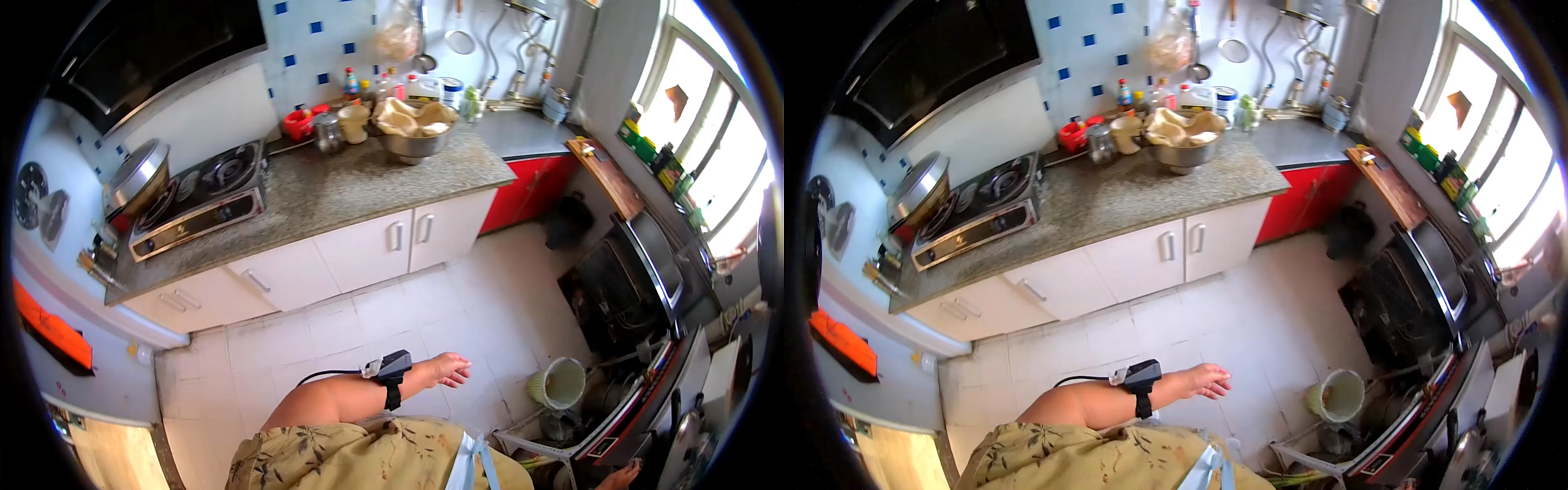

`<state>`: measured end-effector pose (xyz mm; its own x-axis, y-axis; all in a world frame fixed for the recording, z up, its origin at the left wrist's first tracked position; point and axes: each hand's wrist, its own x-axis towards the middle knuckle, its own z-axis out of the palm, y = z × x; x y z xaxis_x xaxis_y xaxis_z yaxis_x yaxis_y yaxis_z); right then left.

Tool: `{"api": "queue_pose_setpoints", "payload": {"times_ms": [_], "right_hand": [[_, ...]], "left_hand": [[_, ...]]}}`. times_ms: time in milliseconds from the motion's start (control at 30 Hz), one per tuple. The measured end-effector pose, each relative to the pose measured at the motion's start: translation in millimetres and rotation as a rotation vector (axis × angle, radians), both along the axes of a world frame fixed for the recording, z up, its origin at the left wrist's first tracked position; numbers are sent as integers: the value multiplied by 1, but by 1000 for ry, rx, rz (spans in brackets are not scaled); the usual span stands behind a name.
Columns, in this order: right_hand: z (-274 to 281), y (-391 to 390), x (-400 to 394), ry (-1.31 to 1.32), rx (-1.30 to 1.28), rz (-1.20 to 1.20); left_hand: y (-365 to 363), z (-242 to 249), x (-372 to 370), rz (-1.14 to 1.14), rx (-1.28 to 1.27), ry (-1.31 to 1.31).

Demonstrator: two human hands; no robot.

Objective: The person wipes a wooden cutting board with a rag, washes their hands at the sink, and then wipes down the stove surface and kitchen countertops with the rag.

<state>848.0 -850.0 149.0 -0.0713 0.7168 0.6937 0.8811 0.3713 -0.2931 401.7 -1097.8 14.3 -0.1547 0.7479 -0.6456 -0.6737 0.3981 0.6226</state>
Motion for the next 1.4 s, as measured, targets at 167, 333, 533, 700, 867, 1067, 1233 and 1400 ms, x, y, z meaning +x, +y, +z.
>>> {"api": "queue_pose_setpoints", "payload": {"times_ms": [167, 333, 533, 700, 867, 1067, 1233, 1400], "right_hand": [[-60, 15, -4, 81, -206, 84], [-149, -15, -157, 545, -762, 496], [-97, -102, -363, 869, -1455, 1075], [-79, -162, -439, 846, -1814, 1551], [-57, -233, -452, 568, -2332, 1664], [-93, -282, -458, -60, -2007, 1859], [-82, -337, -471, -218, -1547, 2112], [-72, -395, -483, -220, -1199, 2223]], "left_hand": [[-78, 10, -45, 263, 32, -23], [-132, 23, -69, 449, 21, -23], [-155, 50, -59, 602, 133, 7], [-146, 84, -31, 640, 183, -2], [-146, 84, -9, 752, 374, -238], [-197, 70, 2, 1068, 241, 30], [-251, 64, -8, 1132, 135, 219], [-299, 57, -35, 1155, -150, 403]]}}
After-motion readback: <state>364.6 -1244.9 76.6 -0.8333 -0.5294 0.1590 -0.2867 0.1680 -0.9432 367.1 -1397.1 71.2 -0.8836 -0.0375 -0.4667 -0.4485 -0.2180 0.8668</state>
